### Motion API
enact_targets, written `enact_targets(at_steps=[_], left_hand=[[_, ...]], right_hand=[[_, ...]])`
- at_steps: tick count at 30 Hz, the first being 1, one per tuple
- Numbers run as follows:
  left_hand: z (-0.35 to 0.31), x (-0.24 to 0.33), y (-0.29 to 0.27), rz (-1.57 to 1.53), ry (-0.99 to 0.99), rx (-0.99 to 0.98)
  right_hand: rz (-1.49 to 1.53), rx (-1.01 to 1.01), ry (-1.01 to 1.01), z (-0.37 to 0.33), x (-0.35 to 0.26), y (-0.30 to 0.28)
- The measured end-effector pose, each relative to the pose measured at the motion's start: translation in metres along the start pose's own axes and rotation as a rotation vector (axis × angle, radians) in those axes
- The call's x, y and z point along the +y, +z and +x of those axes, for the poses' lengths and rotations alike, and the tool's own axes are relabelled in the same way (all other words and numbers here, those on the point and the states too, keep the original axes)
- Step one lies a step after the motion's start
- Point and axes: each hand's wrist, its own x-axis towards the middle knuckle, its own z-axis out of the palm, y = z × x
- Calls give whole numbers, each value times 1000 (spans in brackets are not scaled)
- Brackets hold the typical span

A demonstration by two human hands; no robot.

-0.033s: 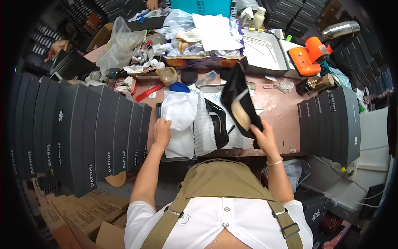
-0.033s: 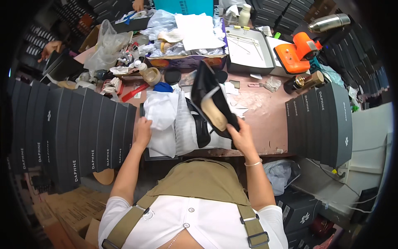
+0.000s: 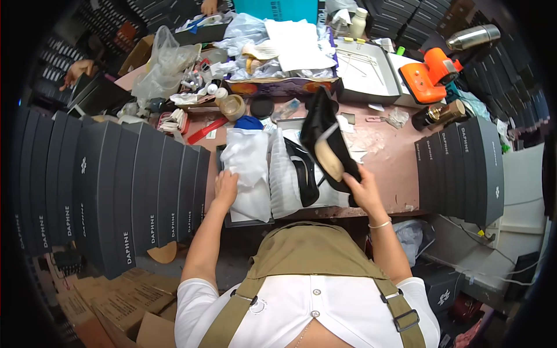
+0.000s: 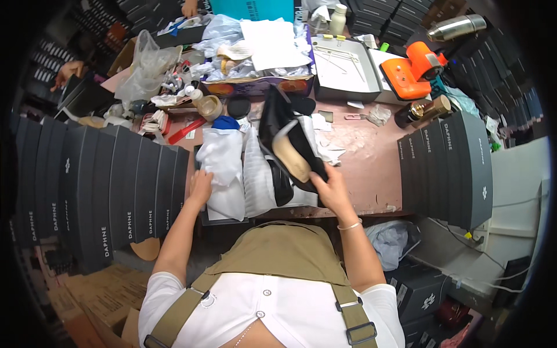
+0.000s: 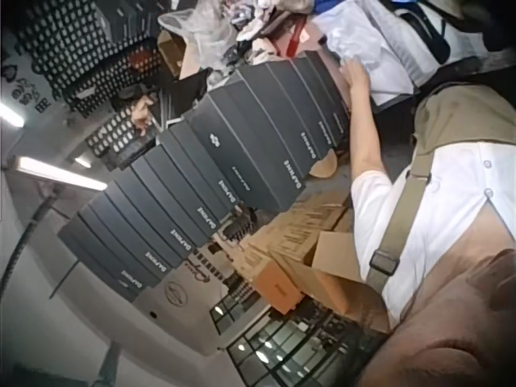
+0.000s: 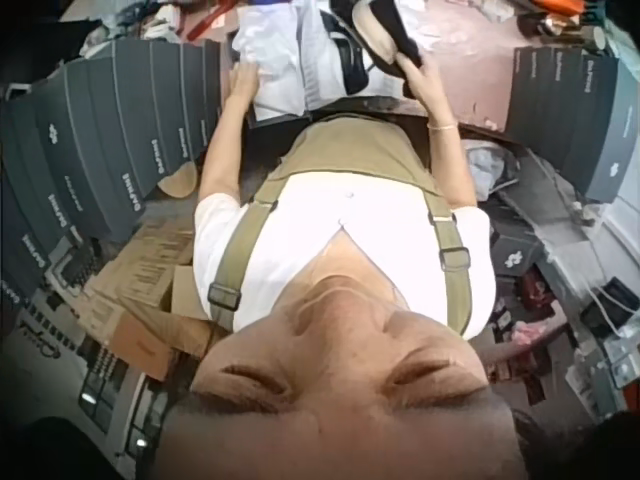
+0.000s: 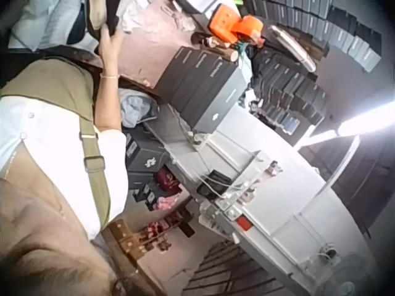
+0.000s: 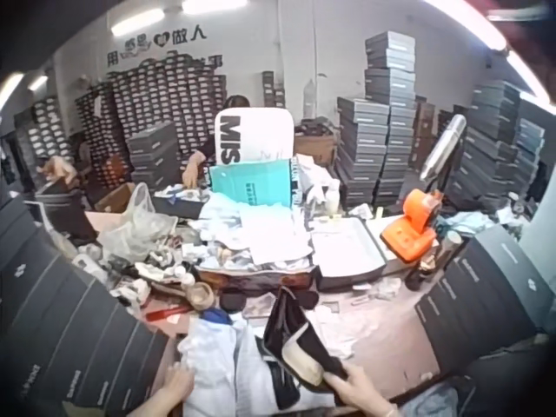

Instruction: Inspecting and packing black high-heel shoes into boxes.

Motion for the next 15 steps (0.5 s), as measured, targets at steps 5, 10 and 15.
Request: enact_targets(at_steps=[5,10,15], left_hand=[[22,45,-75,-415,6,223],[-31,108,-52,-2304,-451,-808],[-30,122,-38,-2721,-679,-812]], right_hand=[[-169,41,-107,2,4,39],[-224,-135,-352,-4,-14,87],[-398,-292,-607,1,-10,111]])
